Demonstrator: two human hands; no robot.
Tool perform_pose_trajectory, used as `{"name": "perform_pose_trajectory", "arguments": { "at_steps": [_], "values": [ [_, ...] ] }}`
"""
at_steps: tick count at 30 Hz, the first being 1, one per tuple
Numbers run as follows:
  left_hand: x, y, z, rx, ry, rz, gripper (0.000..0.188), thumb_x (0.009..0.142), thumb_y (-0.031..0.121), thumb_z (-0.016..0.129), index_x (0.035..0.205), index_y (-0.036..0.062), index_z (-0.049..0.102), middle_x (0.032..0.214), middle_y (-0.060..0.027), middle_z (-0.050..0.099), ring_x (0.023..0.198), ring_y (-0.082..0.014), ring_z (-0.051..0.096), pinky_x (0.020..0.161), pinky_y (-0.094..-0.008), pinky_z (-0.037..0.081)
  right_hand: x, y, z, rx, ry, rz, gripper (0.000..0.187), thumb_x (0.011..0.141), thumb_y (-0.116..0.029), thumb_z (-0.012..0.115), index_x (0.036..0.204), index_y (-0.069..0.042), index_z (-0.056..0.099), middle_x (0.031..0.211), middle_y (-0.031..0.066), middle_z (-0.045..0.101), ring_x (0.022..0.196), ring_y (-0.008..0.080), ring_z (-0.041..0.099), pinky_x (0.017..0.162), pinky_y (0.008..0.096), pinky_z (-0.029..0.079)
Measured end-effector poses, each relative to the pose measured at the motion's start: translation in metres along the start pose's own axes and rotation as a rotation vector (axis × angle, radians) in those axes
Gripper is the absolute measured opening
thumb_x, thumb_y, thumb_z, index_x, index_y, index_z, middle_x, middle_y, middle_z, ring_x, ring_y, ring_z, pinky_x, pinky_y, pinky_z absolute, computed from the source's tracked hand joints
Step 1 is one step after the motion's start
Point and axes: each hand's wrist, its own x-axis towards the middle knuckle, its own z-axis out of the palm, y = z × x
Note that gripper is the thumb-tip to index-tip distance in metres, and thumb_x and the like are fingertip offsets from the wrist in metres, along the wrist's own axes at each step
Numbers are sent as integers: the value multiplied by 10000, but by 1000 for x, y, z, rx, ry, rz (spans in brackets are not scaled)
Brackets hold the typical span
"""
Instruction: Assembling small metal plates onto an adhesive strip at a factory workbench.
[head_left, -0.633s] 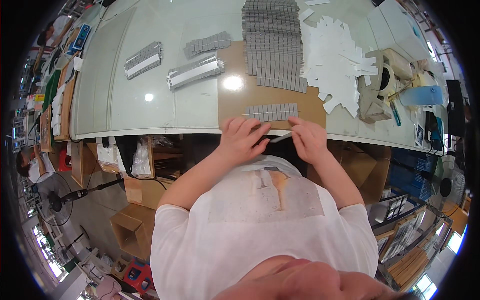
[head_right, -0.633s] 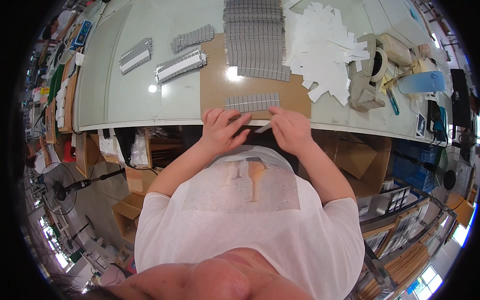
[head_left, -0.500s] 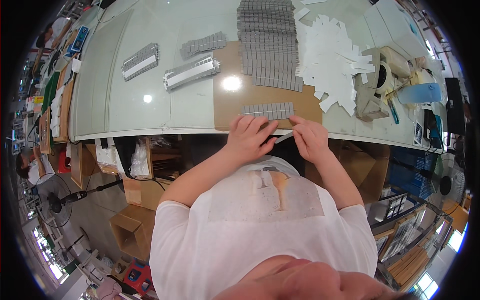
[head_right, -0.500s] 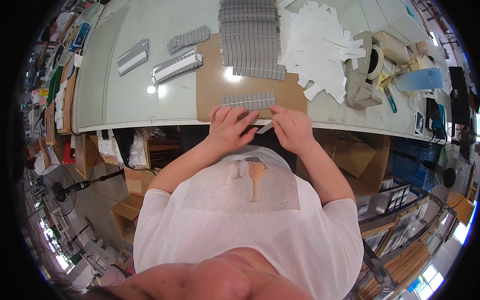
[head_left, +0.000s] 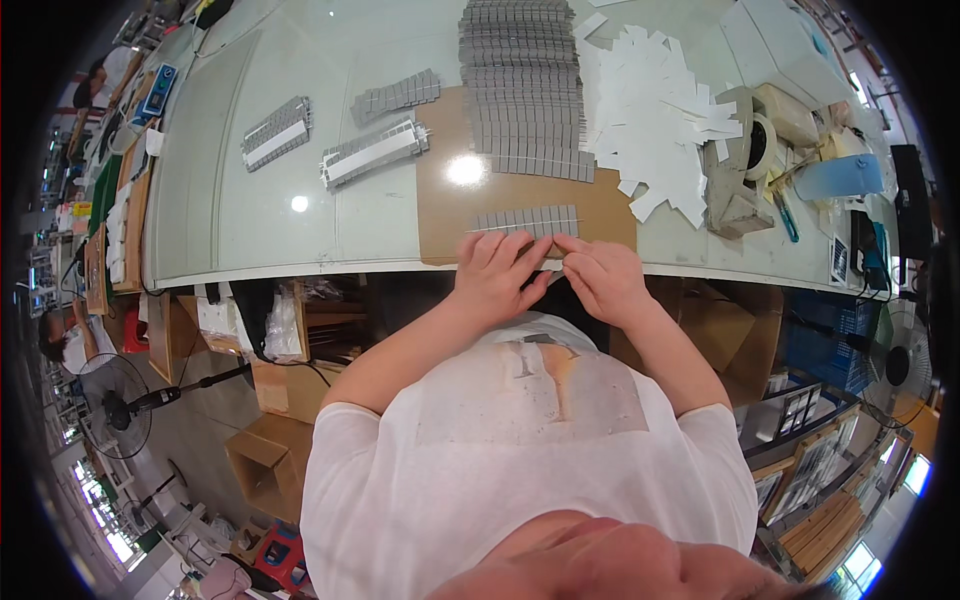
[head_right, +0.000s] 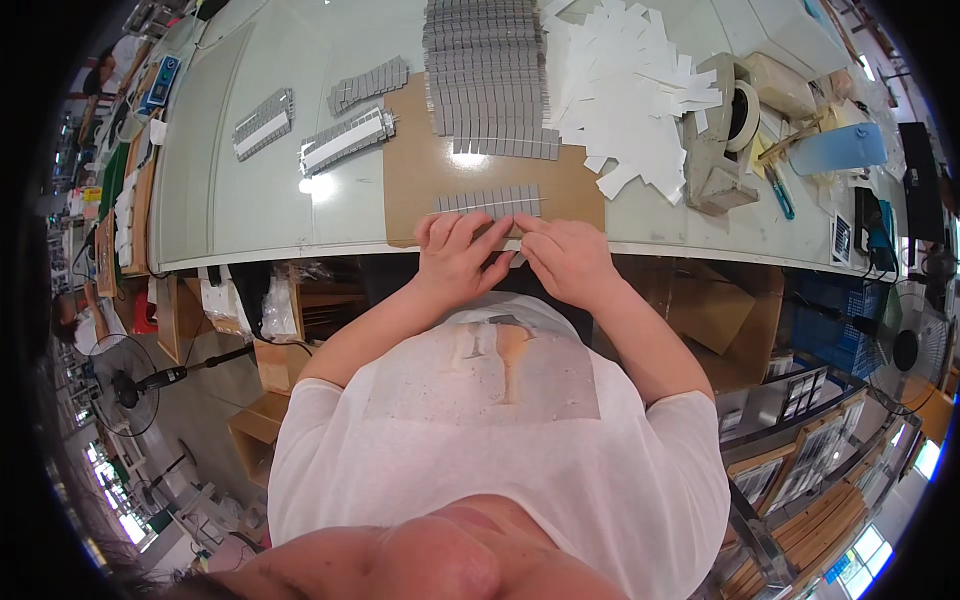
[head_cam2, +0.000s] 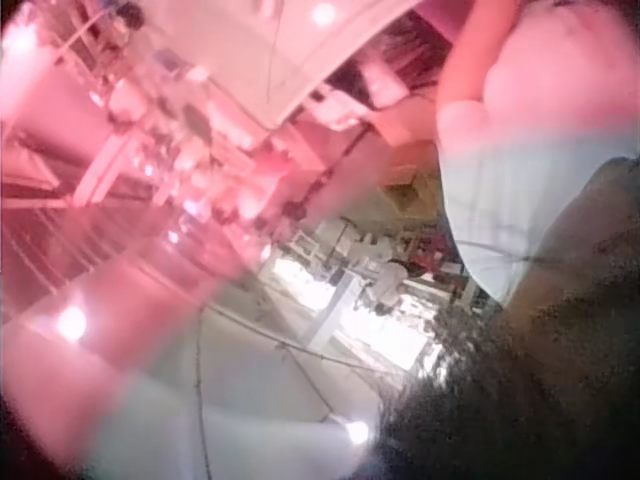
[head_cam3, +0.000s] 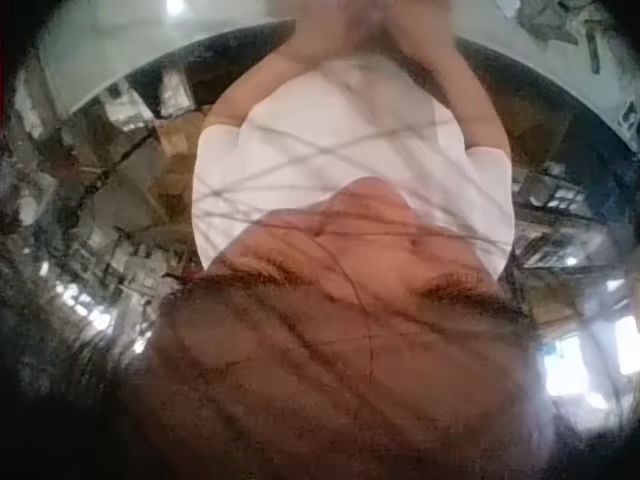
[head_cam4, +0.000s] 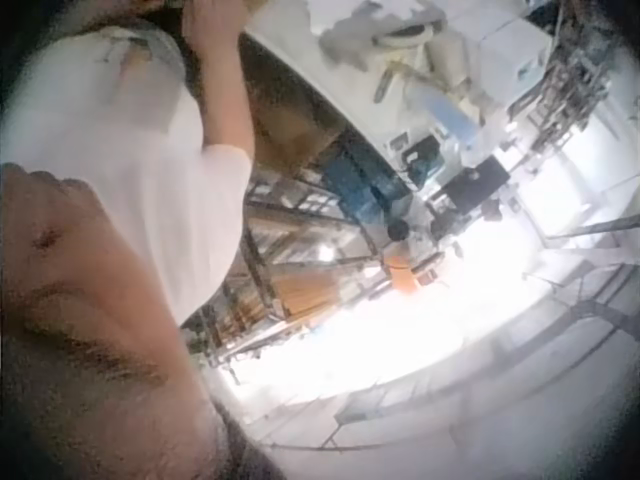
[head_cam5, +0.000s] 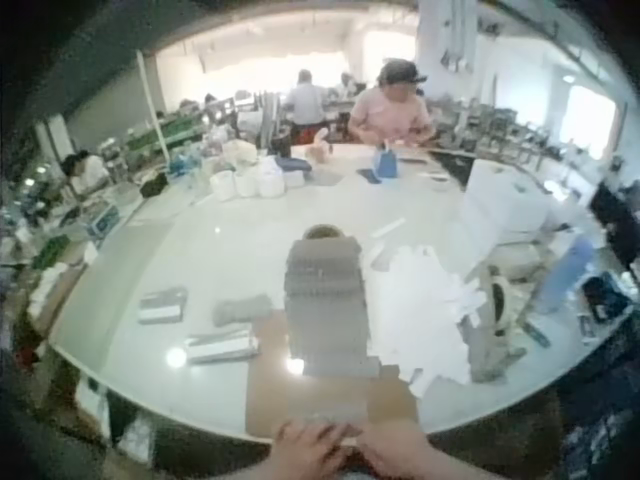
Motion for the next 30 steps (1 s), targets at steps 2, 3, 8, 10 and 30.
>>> {"name": "perform_pose_trajectory", "arguments": {
  "at_steps": [2, 3, 8, 10, 30],
  "values": [
    [0, -1, 0, -1, 2, 3, 443, 780, 354, 787, 1182, 182, 713, 1167, 25, 591, 1094, -199, 500, 986, -411, 369, 0, 0, 0, -4, 9, 1, 138, 825, -86, 731, 930, -86, 642, 1207, 95, 729, 755, 253, 675, 654, 373, 534],
    [0, -1, 0, -1, 4, 6, 444, 782, 356, 785, 1187, 186, 714, 1165, 27, 590, 1091, -196, 500, 986, -412, 365, 0, -1, 0, -8, 18, 2, 141, 825, -82, 730, 935, -86, 641, 1201, 94, 731, 752, 252, 675, 652, 373, 533],
    [1, 1, -2, 40, -4, 24, 499, 789, 367, 780, 1260, 227, 694, 1190, 31, 574, 1086, -185, 498, 992, -414, 361, -6, 2, 2, -22, 64, 25, 135, 845, -71, 722, 951, -68, 639, 1177, 105, 735, 779, 266, 691, 664, 383, 543],
    [2, 2, -2, 48, -22, 25, 521, 790, 370, 780, 1286, 242, 684, 1201, 31, 568, 1087, -182, 497, 996, -415, 359, -7, 2, 2, -37, 86, 31, 130, 855, -68, 718, 957, -61, 638, 1171, 110, 735, 796, 273, 700, 670, 388, 547],
    [-31, -60, -45, -46, 51, 14, 386, 688, 222, 801, 1070, 197, 754, 1068, 37, 617, 1021, -206, 530, 895, -405, 385, -10, 2, -13, 963, 251, 839, 137, 1003, -26, 646, 1135, -10, 677, 862, 26, 652, 701, 114, 662, 581, 263, 556]
  ]
}}
